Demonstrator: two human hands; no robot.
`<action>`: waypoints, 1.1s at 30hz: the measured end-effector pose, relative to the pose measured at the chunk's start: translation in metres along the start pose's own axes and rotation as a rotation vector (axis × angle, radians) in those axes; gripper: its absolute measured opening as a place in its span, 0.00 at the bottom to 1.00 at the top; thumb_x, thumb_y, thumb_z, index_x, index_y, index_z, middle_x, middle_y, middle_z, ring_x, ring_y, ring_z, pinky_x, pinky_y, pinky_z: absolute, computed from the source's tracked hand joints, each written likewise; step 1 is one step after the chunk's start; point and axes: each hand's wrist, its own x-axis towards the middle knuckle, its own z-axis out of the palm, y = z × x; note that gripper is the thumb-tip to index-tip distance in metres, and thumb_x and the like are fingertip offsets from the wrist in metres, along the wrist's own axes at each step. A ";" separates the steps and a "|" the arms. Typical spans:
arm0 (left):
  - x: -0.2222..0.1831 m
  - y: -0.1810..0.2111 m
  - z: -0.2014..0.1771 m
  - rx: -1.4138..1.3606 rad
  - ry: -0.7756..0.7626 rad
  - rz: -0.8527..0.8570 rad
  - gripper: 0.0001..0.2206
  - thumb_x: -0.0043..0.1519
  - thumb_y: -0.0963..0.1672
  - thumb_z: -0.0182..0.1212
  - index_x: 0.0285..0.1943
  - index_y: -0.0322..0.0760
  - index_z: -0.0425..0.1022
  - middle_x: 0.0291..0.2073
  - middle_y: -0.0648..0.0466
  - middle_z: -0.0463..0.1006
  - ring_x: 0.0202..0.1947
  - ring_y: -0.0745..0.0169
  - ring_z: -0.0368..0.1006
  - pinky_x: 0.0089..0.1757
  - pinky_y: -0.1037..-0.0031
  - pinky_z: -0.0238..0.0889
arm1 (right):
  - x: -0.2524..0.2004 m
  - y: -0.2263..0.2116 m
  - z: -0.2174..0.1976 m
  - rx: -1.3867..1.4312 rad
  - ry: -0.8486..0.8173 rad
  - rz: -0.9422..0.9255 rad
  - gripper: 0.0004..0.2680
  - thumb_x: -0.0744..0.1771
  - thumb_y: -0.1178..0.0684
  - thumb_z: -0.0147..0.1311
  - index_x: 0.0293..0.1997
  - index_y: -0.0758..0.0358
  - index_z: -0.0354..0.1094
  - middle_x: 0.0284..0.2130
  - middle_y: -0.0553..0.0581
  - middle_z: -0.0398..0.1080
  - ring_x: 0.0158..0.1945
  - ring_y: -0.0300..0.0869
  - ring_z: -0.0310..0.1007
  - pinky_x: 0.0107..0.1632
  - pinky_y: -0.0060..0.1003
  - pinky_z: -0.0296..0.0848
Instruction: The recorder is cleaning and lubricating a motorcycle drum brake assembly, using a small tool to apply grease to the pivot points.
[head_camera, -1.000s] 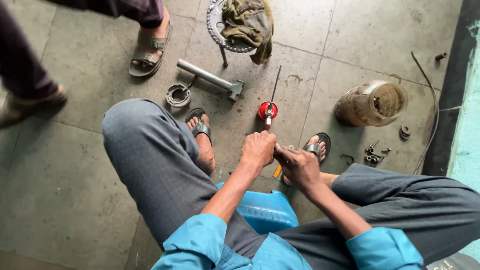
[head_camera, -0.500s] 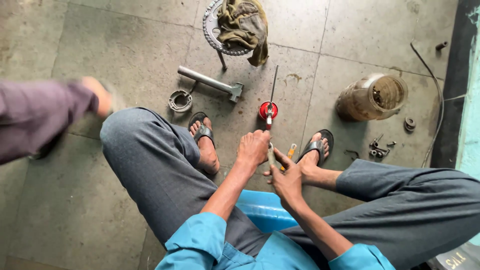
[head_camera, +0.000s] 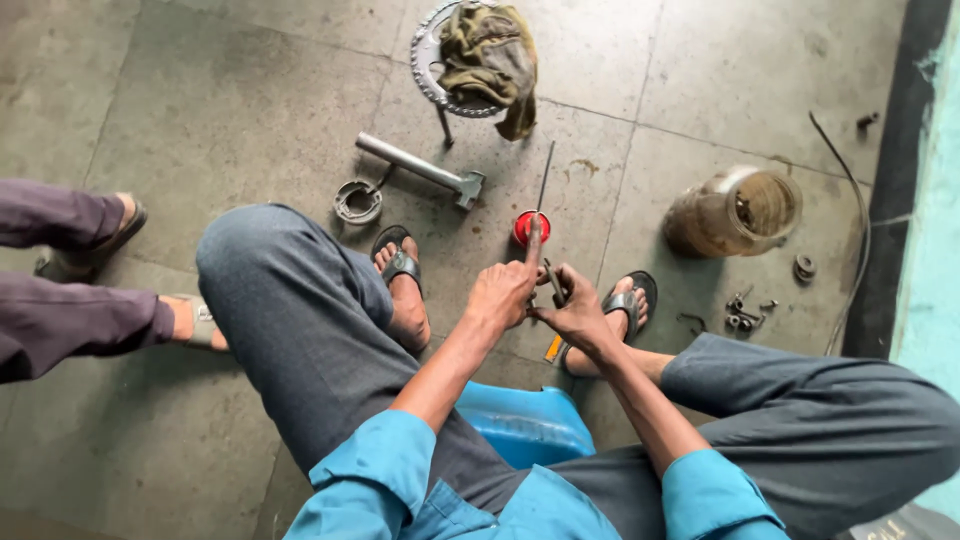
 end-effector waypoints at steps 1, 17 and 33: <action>-0.001 -0.002 0.001 -0.002 0.012 0.004 0.60 0.50 0.42 0.75 0.80 0.33 0.20 0.35 0.38 0.81 0.35 0.35 0.79 0.36 0.53 0.73 | 0.001 0.005 0.004 0.012 -0.031 0.006 0.18 0.56 0.58 0.73 0.45 0.64 0.70 0.27 0.44 0.61 0.28 0.33 0.52 0.30 0.31 0.57; -0.020 0.005 0.005 -0.075 0.187 -0.034 0.61 0.46 0.39 0.76 0.80 0.56 0.24 0.61 0.30 0.61 0.35 0.35 0.78 0.33 0.54 0.73 | 0.033 0.033 -0.017 0.011 -0.296 -0.166 0.18 0.58 0.60 0.75 0.45 0.65 0.68 0.32 0.48 0.67 0.33 0.32 0.57 0.34 0.28 0.62; -0.010 -0.013 0.003 -0.049 0.221 -0.020 0.22 0.45 0.40 0.69 0.49 0.40 0.70 0.36 0.46 0.80 0.37 0.38 0.78 0.36 0.53 0.72 | 0.033 0.040 -0.053 0.354 -0.209 0.029 0.16 0.61 0.70 0.67 0.50 0.70 0.70 0.44 0.58 0.75 0.45 0.37 0.73 0.48 0.36 0.76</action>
